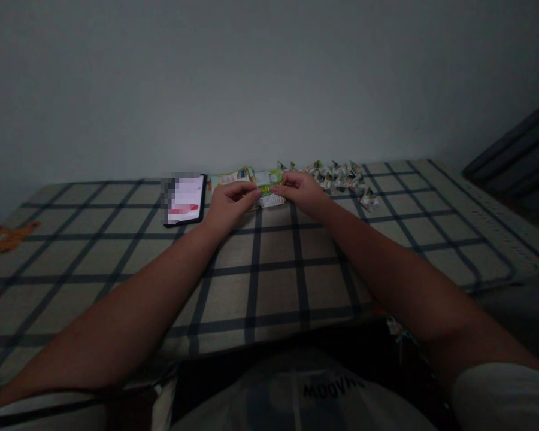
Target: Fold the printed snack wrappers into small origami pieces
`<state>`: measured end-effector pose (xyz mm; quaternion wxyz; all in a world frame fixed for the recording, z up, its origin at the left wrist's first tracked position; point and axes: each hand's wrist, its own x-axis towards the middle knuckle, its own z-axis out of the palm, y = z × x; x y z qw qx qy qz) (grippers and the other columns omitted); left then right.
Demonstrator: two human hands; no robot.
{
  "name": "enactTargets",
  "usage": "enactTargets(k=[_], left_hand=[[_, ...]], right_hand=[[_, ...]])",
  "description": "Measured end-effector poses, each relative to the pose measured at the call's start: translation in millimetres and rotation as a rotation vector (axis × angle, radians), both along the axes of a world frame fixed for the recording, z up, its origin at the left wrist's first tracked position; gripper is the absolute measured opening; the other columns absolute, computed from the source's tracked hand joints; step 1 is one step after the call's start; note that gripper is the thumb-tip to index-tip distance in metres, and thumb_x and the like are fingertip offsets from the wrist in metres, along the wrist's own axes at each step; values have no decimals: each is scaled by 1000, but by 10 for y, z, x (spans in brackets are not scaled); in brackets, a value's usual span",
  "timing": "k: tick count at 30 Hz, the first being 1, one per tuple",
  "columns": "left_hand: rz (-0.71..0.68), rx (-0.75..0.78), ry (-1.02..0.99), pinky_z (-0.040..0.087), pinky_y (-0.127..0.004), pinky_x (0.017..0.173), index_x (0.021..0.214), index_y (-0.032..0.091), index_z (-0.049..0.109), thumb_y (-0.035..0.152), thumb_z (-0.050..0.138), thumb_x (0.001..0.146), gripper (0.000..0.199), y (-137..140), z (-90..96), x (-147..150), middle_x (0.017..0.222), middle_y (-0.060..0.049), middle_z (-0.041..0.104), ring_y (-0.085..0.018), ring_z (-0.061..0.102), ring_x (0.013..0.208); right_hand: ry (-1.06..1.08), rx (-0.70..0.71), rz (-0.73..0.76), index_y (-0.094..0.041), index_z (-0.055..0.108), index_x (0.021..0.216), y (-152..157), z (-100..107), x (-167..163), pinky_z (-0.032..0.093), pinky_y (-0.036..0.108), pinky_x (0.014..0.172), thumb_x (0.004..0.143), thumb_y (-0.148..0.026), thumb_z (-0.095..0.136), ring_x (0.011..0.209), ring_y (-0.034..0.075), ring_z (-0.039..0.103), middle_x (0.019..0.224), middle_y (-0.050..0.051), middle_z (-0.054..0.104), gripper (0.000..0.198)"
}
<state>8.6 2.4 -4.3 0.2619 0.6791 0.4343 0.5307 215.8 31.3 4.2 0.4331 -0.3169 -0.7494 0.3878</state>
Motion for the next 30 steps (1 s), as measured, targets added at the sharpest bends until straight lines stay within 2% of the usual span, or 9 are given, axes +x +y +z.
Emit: enactTargets(k=[4, 9, 13, 18, 25, 30], left_hand=[[7, -10, -20, 51, -29, 69, 74, 19, 73, 47, 75, 78, 28, 22, 3, -9, 68, -1, 68, -16, 62, 69], [1, -19, -67, 52, -30, 71, 81, 19, 77, 51, 78, 78, 32, 48, -15, -10, 75, -3, 73, -16, 64, 71], [-13, -18, -37, 53, -30, 74, 80, 18, 78, 52, 78, 79, 33, 30, -15, 1, 79, -5, 76, -18, 67, 75], [-37, -78, -62, 52, -28, 70, 75, 18, 77, 51, 79, 76, 33, 12, 5, 10, 72, -3, 73, -16, 65, 70], [39, 1, -80, 50, -29, 73, 82, 18, 80, 51, 76, 81, 33, 56, -32, -7, 73, -3, 73, -17, 64, 73], [60, -17, -70, 49, -29, 72, 83, 18, 81, 51, 76, 82, 33, 51, -23, -16, 74, -4, 73, -18, 64, 74]], right_hand=[[-39, 24, -32, -21, 48, 64, -33, 35, -24, 30, 26, 58, 77, -66, 71, 62, 11, 37, 61, -5, 41, 52], [30, -21, -52, -20, 54, 72, -42, 36, -45, 33, 27, 59, 80, -71, 66, 65, 12, 41, 65, -3, 44, 52], [91, -18, -86, -19, 57, 75, -10, 17, -14, 36, 26, 62, 79, -68, 68, 66, 12, 44, 68, -3, 49, 50], [84, 32, -100, -19, 57, 73, 32, -24, -5, 39, 26, 63, 82, -64, 68, 68, 12, 47, 69, -2, 53, 47], [107, -140, -57, -16, 68, 90, -23, 16, -28, 50, 24, 54, 79, -68, 70, 61, 10, 56, 79, 1, 65, 52], [3, -120, 26, -15, 66, 79, -83, 53, -24, 52, 20, 52, 78, -59, 76, 60, 10, 62, 71, 2, 67, 46]])
